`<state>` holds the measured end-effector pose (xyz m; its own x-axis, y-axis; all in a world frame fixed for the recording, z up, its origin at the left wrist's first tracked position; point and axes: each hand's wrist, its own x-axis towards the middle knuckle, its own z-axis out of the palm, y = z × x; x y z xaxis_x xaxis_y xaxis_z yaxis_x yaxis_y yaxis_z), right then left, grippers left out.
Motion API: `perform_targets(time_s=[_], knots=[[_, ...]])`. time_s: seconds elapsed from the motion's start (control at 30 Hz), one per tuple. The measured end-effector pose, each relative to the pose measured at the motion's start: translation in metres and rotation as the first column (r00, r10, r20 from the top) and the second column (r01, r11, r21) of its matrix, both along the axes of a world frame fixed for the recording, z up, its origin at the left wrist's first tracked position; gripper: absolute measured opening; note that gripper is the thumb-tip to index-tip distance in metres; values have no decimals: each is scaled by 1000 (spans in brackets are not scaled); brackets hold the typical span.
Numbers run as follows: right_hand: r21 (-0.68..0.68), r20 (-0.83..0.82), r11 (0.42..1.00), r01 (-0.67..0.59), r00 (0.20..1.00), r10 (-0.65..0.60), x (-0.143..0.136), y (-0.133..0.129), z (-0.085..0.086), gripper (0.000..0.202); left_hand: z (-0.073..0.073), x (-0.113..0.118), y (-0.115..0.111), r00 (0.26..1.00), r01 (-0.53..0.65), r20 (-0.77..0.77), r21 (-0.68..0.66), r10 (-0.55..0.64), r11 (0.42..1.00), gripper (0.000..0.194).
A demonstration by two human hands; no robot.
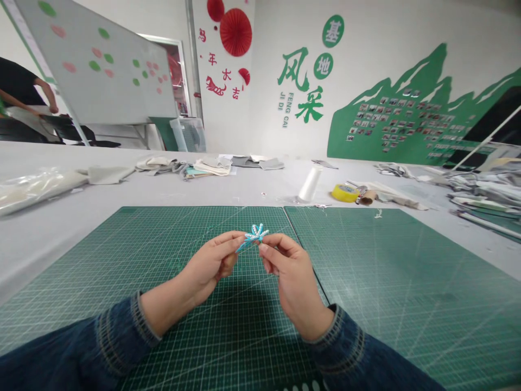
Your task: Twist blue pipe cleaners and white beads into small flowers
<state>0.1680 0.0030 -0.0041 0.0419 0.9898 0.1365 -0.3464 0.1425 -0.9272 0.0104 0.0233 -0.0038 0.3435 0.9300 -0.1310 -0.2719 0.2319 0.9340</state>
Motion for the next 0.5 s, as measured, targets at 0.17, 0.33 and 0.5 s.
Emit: perform_targets(time_s=[0.17,0.33,0.5], knots=[[-11,-27,1000,-10,1000,10,-2,-2,2,5,-1,8,-5,997,-72,13,22,71,997,29],[-9,-25,1000,-19,1000,19,-3,-3,2,8,2,8,-9,997,-77,-2,58,78,995,31],[16,34,1000,5,999,-5,-2,-3,1,9,4,12,-11,994,-105,20,62,104,993,30]])
